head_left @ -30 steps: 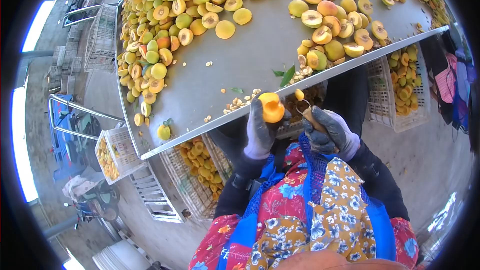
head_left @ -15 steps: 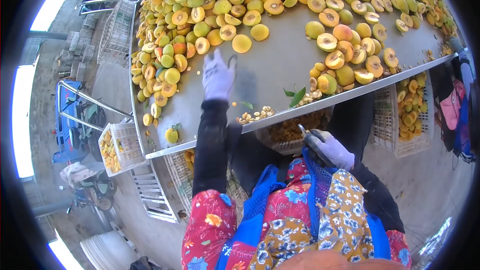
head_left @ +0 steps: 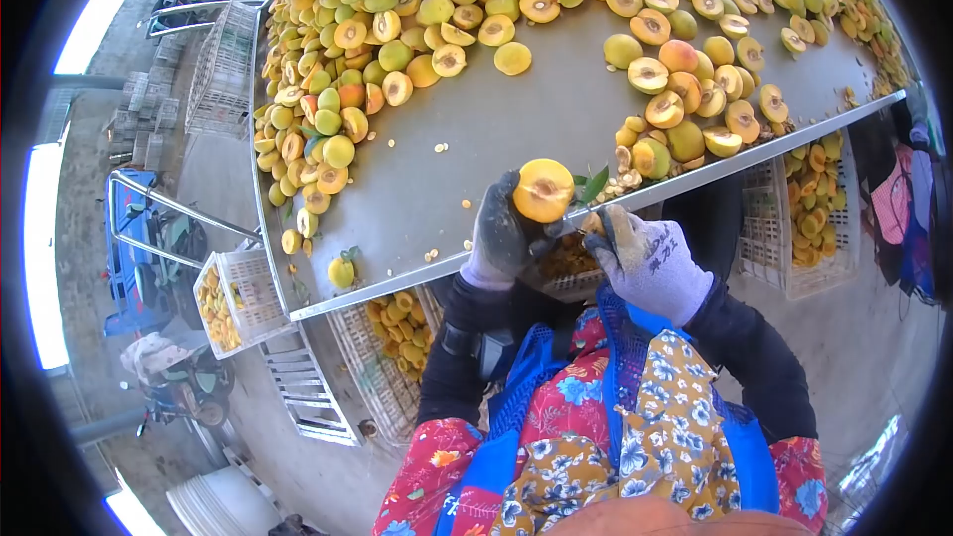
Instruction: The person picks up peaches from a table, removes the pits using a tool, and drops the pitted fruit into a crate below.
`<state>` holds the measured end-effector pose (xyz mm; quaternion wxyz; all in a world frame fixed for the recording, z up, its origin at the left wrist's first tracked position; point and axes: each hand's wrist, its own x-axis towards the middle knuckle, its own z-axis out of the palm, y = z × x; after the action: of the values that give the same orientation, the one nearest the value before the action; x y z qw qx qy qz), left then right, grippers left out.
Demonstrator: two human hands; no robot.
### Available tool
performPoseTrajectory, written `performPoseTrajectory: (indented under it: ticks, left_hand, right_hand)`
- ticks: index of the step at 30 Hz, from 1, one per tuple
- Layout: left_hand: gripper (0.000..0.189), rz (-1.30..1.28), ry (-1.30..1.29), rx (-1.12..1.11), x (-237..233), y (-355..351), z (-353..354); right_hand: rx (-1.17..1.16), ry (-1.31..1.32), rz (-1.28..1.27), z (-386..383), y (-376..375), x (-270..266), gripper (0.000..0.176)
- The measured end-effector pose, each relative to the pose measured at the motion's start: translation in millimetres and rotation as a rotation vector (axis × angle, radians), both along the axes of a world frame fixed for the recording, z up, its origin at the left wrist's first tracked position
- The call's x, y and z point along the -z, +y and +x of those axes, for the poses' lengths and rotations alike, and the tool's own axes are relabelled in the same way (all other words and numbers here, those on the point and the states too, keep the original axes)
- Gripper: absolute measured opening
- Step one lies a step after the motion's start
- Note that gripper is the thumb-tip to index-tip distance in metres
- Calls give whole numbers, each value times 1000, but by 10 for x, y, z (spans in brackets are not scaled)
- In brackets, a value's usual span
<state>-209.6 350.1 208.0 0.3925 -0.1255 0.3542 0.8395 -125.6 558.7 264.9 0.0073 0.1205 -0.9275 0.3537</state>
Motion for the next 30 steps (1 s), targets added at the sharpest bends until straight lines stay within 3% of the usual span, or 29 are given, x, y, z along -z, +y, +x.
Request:
performPoseTrajectory:
  ticks: [7, 11, 13, 15, 16, 18, 19, 21, 24, 27, 30]
  left_hand:
    - [58, -228, 41, -55, -313, 254, 462]
    - [66, -346, 117, 63, -296, 182, 511]
    - [61, -420, 540, 90, -317, 138, 577]
    - [56, -419, 593, 145, -352, 103, 559]
    - [54, -383, 433, 184, -373, 92, 491]
    - [55, -404, 584, 265, -292, 14, 464]
    - [58, -456, 897, 303, -222, -26, 457]
    - [49, -536, 1151, 297, -154, -53, 488]
    - [42, -639, 1160, 224, -496, 85, 482]
    - [40, -744, 1499, 238, -435, 31, 389]
    - [49, -807, 1615, 296, -350, 20, 398]
  right_hand:
    - [-15, -7, 138, 156, -29, -64, 29]
    - [-73, -57, 206, 192, -8, -122, 33]
    - [-107, -71, 235, 195, 2, -126, 34]
    - [-139, -66, 259, 187, 33, -109, 35]
    - [-159, -61, 285, 182, 47, -104, 34]
    - [-195, -52, 334, 184, 77, -84, 34]
    - [-214, -25, 301, 183, 106, -61, 34]
    - [-251, 31, 234, 176, 156, -6, 34]
    - [-208, 106, 51, 207, 140, -6, 34]
    - [-234, 71, 198, 212, 139, -67, 33]
    - [-272, 92, 235, 222, 165, -62, 32]
